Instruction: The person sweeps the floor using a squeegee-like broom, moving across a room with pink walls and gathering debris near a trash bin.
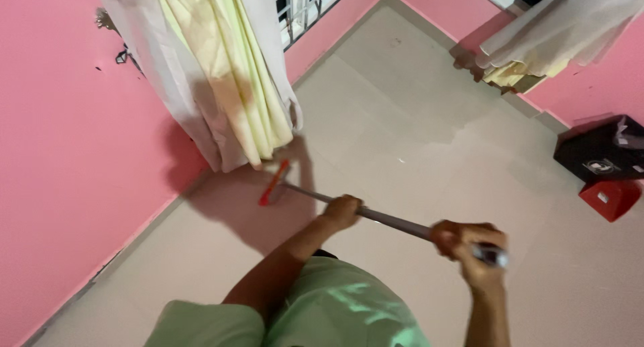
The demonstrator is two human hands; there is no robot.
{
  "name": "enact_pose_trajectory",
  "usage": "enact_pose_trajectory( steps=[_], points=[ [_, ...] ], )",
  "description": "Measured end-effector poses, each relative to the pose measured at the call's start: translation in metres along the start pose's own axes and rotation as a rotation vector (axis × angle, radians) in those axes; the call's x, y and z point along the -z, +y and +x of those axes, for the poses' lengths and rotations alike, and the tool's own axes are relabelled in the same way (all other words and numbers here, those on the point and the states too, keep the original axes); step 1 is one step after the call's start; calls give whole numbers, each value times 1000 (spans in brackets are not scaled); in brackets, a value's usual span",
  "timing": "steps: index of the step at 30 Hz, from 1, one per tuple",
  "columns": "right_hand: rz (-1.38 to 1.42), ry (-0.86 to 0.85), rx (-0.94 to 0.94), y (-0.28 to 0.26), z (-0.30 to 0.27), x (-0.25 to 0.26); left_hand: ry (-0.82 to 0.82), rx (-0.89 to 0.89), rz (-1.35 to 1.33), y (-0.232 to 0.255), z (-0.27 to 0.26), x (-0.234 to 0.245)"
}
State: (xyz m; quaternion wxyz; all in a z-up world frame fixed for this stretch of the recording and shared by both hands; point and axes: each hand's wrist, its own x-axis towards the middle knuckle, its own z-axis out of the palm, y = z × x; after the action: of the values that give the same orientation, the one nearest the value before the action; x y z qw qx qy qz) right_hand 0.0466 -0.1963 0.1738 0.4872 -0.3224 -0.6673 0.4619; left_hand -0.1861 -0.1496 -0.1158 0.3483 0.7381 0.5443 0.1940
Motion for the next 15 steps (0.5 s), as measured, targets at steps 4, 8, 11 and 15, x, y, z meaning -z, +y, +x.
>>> enact_pose_trajectory(
  steps=[4, 8, 11, 15],
  points=[
    [-59, 48, 74, -27, -10, 39, -172, -34, -3, 86, 27, -13],
    [29, 56, 122, -55, -13, 54, -210, -42, -13, 131, 14, 11],
    [176, 18, 176, -51, -11, 52, -188, -16, 32, 125, -12, 31],
    [266, 39, 72, -8, -29, 19, -119, 140, 108, 51, -52, 30]
  ],
)
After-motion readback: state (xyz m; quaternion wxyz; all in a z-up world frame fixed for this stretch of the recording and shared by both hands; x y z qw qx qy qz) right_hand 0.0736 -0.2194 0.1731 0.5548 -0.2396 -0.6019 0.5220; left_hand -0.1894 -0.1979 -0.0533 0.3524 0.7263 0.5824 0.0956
